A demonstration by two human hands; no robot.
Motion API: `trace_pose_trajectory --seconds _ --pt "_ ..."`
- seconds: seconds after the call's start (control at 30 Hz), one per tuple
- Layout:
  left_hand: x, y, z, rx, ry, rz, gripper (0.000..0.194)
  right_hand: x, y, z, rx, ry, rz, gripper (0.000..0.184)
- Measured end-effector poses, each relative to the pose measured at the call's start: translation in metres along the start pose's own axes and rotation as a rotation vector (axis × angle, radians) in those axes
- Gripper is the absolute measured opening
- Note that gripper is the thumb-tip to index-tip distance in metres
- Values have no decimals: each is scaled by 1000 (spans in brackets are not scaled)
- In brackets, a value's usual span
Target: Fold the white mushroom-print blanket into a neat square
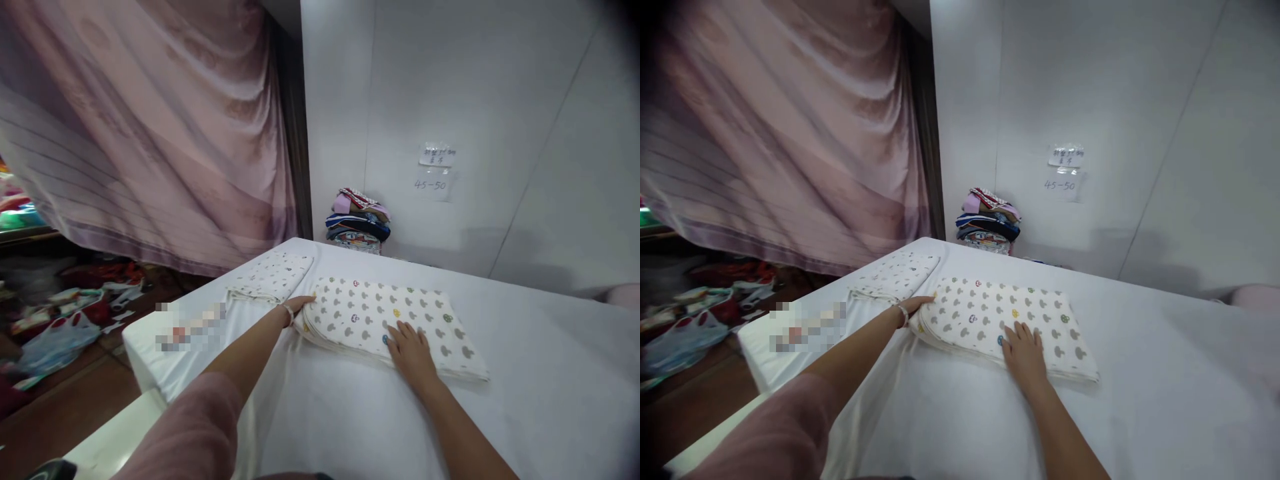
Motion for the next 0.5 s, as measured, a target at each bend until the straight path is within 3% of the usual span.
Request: trace_pose_trajectory --seconds 0.13,0.27,0.37,0.5 --pt "7 -9 0 71 28 89 32 -1 0 -1 -34 -9 -3 41" --pt "15 -24 -22 100 10 140 31 -1 1 -2 -120 -12 -27 38" --pt "24 -48 -60 19 -100 196 32 -4 5 -7 -323 -35 -74 35" --pt "39 -103 -120 -156 -328 253 30 -11 16 -35 -892 -209 -207 38"
Point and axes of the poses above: each hand's wrist, its own x-axis away from the middle knuckle, its own y-axis out of the back of the hand, z = x × y, the point moved 10 cm from there along -x, towards the middle knuckle, and after that the axes turned 5 degrees about x, right-handed, at the moved point
